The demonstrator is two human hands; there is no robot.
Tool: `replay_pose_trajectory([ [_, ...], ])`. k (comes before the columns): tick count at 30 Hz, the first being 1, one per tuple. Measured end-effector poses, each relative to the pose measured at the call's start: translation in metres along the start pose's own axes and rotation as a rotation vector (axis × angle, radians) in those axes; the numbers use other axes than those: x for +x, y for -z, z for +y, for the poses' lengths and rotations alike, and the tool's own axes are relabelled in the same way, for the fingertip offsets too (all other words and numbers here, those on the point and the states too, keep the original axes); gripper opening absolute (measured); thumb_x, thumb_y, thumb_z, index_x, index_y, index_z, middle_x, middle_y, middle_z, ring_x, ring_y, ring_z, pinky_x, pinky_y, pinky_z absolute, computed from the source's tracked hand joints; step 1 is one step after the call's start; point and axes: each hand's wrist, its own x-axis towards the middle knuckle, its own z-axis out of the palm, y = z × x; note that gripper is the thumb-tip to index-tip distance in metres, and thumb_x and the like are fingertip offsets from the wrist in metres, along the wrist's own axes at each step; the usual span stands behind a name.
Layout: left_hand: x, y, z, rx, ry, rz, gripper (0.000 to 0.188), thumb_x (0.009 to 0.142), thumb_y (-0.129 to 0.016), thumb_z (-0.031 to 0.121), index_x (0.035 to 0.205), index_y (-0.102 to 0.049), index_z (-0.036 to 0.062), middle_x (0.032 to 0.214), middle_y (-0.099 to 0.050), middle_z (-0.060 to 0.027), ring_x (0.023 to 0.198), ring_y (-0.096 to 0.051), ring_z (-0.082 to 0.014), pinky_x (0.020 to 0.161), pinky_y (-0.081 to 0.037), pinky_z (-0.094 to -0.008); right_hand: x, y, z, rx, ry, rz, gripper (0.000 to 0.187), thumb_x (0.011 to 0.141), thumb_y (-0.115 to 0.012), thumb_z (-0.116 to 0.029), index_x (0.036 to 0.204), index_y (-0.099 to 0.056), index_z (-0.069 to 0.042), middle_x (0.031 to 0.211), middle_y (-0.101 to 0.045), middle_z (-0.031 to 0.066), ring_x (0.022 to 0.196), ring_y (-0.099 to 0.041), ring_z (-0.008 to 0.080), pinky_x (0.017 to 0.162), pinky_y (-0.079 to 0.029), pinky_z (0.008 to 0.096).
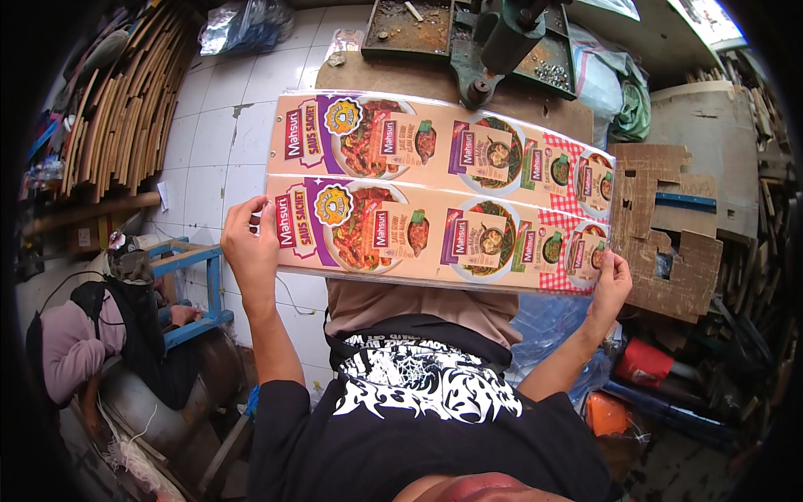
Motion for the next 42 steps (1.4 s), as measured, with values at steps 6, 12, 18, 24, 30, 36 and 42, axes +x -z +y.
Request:
replay_pose_trajectory([
  [6, -0.008, -0.006, -0.002, 0.126, -0.159, 0.071, 0.017, 0.087, -0.067, 0.008, 0.102, -0.07, -0.0013, 0.089, -0.067, -0.0131, 0.08, -0.067, -0.0241, 0.069, -0.053, -0.035, -0.001, -0.001, -0.002, -0.062, 0.012, 0.011, 0.02, 0.095, -0.065, -0.017, 0.093, -0.065, 0.003, 0.083, -0.066, 0.0015, 0.072, -0.056, 0.0041, 0.064, -0.045, 0.0192],
  [12, -0.009, -0.007, 0.004, 0.006, -0.081, 0.061, 0.019, 0.086, -0.069, 0.005, 0.104, -0.069, -0.0015, 0.087, -0.067, -0.0133, 0.076, -0.066, -0.0218, 0.069, -0.052, -0.0332, 0.001, 0.003, -0.004, 0.014, 0.009, 0.029, 0.02, 0.096, -0.064, -0.017, 0.097, -0.065, 0.004, 0.088, -0.068, 0.0047, 0.077, -0.06, 0.007, 0.069, -0.048, 0.0215],
  [18, -0.011, -0.012, -0.005, -0.318, 0.122, -0.034, 0.038, 0.085, -0.069, 0.002, 0.123, -0.063, -0.0017, 0.102, -0.066, -0.0075, 0.09, -0.062, -0.0146, 0.078, -0.051, -0.0307, 0.004, 0.014, -0.01, 0.102, 0.039, 0.111, 0.019, 0.096, -0.064, -0.016, 0.098, -0.065, 0.004, 0.093, -0.069, 0.0079, 0.081, -0.062, 0.009, 0.074, -0.05, 0.0226],
  [24, -0.006, -0.017, 0.006, -1.118, 0.158, -0.34, 0.048, 0.093, -0.056, -0.001, 0.139, -0.046, -0.0046, 0.127, -0.057, -0.0155, 0.113, -0.057, -0.0187, 0.102, -0.045, -0.0318, 0.047, 0.03, 0.008, 0.229, 0.089, 0.177, 0.02, 0.096, -0.064, -0.015, 0.1, -0.063, 0.005, 0.097, -0.068, 0.0101, 0.085, -0.064, 0.0112, 0.076, -0.052, 0.0222],
  [30, -0.014, -0.026, 0.031, -1.392, 0.248, -0.737, 0.066, 0.095, -0.052, 0.0, 0.152, -0.019, 0.0022, 0.134, -0.053, -0.0222, 0.12, -0.057, -0.0258, 0.102, -0.047, -0.0382, 0.096, 0.05, -0.007, -0.014, 0.22, 0.357, 0.021, 0.096, -0.064, -0.018, 0.098, -0.065, 0.004, 0.094, -0.069, 0.0096, 0.083, -0.063, 0.0129, 0.077, -0.051, 0.0249],
  [36, -0.024, -0.048, 0.065, -1.416, 0.278, -0.9, 0.065, 0.094, -0.054, 0.004, 0.15, -0.022, -0.0033, 0.127, -0.058, -0.0235, 0.112, -0.062, -0.023, 0.097, -0.05, -0.0346, 0.052, -0.008, -0.087, -0.043, 0.406, 0.221, 0.019, 0.099, -0.058, -0.015, 0.1, -0.064, 0.002, 0.092, -0.068, 0.0086, 0.085, -0.064, 0.0141, 0.078, -0.051, 0.0271],
  [42, -0.028, -0.071, 0.069, -1.338, 0.28, -1.057, 0.063, 0.096, -0.057, 0.01, 0.148, -0.025, -0.0033, 0.112, -0.066, -0.0181, 0.098, -0.066, -0.0175, 0.085, -0.054, -0.0298, -0.047, -0.107, -0.149, -0.118, 0.472, -0.574, 0.01, 0.092, -0.065, -0.007, 0.094, -0.064, 0.002, 0.078, -0.066, 0.0085, 0.073, -0.065, 0.0133, 0.068, -0.052, 0.0279],
])
